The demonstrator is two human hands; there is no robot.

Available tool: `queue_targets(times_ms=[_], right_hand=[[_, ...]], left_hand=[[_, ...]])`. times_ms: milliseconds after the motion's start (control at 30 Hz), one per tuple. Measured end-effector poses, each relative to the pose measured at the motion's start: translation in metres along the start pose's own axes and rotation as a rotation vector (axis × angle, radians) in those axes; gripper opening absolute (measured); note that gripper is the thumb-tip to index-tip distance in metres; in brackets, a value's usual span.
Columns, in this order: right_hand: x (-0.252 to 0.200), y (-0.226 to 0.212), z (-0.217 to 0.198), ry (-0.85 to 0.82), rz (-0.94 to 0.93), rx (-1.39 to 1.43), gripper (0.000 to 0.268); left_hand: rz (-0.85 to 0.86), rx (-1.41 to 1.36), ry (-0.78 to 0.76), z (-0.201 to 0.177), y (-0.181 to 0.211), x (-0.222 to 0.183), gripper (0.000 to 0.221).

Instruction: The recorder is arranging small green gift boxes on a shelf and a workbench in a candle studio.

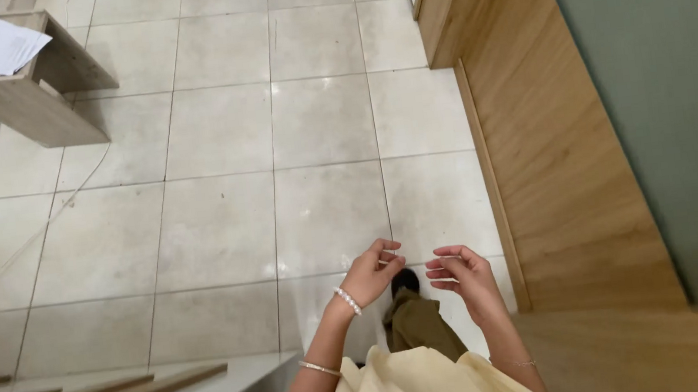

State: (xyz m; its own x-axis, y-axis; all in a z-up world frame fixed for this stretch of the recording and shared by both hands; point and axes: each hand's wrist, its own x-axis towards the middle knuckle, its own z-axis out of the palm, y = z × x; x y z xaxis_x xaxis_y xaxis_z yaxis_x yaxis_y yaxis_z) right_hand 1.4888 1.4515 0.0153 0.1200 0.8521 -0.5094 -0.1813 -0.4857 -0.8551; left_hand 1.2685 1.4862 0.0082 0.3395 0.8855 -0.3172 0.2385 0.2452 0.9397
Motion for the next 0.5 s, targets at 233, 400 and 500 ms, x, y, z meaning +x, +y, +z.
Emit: queue_targets(times_ms=[233,400,500], right_hand=[[0.199,-0.098,-0.01,-0.04,0.085,-0.02,0.022],[0.342,-0.209,-0.011,-0.094,-0.068,-0.099,0.021],[0.398,-0.277,0.011,-0.084,-0.116,-0.125,0.02]], left_hand=[[-0.058,0.026,0.068,-0.049,0.027,0.177,0.036],[-0.042,0.016,0.2,-0.092,0.09,0.291,0.035],[-0.028,-0.062,0.255,-0.116,0.117,0.342,0.038]])
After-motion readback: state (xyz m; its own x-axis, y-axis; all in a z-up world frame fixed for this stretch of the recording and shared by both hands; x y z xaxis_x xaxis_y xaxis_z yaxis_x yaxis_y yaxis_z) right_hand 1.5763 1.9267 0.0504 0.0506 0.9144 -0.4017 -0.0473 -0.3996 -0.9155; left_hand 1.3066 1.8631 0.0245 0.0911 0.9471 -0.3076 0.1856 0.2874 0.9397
